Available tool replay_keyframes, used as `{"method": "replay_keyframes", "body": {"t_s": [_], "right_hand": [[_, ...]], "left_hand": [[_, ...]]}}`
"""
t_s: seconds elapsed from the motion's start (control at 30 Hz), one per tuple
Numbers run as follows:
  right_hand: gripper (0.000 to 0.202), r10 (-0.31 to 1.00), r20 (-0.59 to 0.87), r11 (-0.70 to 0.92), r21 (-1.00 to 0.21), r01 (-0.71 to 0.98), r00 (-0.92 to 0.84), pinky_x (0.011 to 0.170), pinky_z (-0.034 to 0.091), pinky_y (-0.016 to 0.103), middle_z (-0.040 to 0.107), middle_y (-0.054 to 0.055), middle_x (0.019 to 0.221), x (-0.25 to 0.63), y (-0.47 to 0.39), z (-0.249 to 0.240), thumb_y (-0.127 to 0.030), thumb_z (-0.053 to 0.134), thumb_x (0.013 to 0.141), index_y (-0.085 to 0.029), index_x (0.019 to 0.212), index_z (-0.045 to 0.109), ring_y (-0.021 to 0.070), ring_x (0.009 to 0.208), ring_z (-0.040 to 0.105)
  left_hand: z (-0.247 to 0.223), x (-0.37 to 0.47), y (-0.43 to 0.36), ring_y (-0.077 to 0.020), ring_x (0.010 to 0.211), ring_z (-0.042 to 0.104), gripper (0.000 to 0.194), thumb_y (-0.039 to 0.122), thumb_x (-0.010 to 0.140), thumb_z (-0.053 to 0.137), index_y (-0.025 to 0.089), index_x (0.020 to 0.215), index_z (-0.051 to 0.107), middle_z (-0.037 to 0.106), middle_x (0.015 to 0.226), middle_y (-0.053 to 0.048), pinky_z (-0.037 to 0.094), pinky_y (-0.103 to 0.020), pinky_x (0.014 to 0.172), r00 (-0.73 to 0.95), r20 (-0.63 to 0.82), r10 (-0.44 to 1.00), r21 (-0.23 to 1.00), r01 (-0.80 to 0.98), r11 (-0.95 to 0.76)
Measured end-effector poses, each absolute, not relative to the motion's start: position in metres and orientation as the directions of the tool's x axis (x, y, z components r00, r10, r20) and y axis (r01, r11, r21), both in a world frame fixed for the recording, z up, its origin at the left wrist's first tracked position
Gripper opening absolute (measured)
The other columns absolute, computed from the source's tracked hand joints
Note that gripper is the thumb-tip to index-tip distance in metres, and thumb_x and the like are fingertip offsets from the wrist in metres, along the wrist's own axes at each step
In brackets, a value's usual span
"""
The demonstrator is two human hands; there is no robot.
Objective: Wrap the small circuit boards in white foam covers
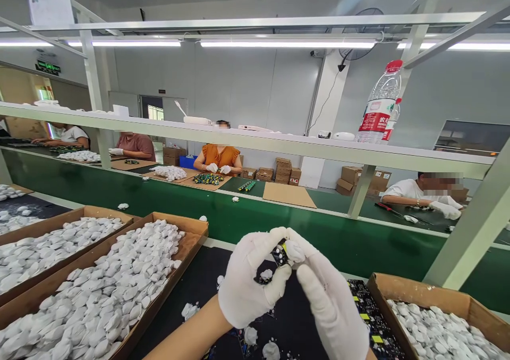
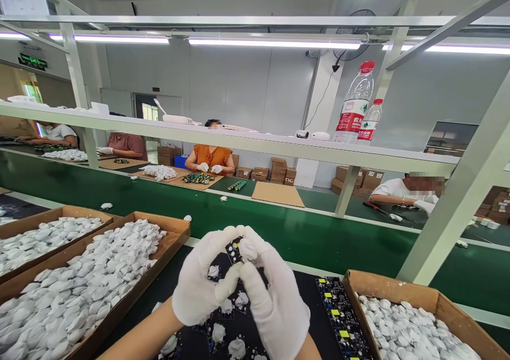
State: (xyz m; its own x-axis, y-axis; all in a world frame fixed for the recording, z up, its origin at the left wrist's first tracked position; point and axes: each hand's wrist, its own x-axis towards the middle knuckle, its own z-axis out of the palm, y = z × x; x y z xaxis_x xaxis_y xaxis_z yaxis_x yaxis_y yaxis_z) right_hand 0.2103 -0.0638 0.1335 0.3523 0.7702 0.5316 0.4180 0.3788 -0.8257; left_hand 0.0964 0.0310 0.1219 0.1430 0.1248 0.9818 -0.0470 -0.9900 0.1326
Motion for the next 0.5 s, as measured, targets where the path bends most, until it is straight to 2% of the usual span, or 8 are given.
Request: {"method": "replay_keyframes", "body": {"t_s": [0.1,0.2,0.27,0.37,0.5], "right_hand": [[0.04,0.821,0.41,0.395,-0.91,0.124,0.397,0.094,0.046,0.042,0.067,0.006,0.113,0.21,-0.064,0.141,-0.05,0.057,0.082,-0.027,0.114,0.064,0.0237,0.097,0.062],[0.036,0.911,0.336,0.356,-0.934,-0.043,0.241,0.082,0.048,0.039,0.069,0.005,0.087,0.208,-0.063,0.152,-0.047,0.07,0.071,-0.022,0.097,0.07,0.0217,0.079,0.06],[0.026,0.927,0.324,0.345,-0.934,-0.092,0.191,0.075,0.047,0.036,0.063,0.002,0.07,0.206,-0.064,0.157,-0.042,0.072,0.07,-0.02,0.082,0.071,0.0178,0.068,0.054],[0.019,0.906,0.318,0.365,-0.921,-0.135,0.279,0.067,0.044,0.031,0.055,-0.002,0.06,0.202,-0.064,0.157,-0.036,0.073,0.07,-0.018,0.065,0.066,0.0134,0.06,0.046],[0.021,0.89,0.31,0.373,-0.917,-0.143,0.335,0.065,0.041,0.031,0.057,-0.001,0.064,0.201,-0.062,0.151,-0.037,0.076,0.065,-0.018,0.069,0.066,0.0149,0.063,0.046]], "left_hand": [[0.123,0.095,0.031,-0.0173,0.088,0.061,0.062,0.007,0.073,0.058,0.018,0.132,0.042,0.067,0.102,-0.008,0.053,-0.031,0.077,0.169,0.985,0.033,0.055,-0.127,-0.99],[0.126,0.095,0.03,-0.0175,0.088,0.061,0.063,0.007,0.074,0.058,0.017,0.133,0.04,0.068,0.1,-0.008,0.053,-0.031,0.076,0.164,0.985,-0.058,-0.026,-0.192,-0.981],[0.127,0.095,0.03,-0.0186,0.09,0.06,0.062,0.008,0.074,0.057,0.018,0.134,0.04,0.069,0.101,-0.008,0.052,-0.034,0.078,0.143,0.986,-0.091,-0.068,-0.162,-0.984],[0.124,0.095,0.032,-0.0212,0.098,0.058,0.064,0.011,0.075,0.058,0.017,0.135,0.038,0.066,0.109,-0.01,0.051,-0.038,0.083,0.17,0.983,-0.065,-0.049,-0.095,-0.994],[0.121,0.094,0.038,-0.0253,0.111,0.054,0.065,0.021,0.074,0.063,0.015,0.134,0.039,0.061,0.118,-0.013,0.048,-0.044,0.092,0.188,0.981,-0.04,-0.02,-0.106,-0.994]]}}
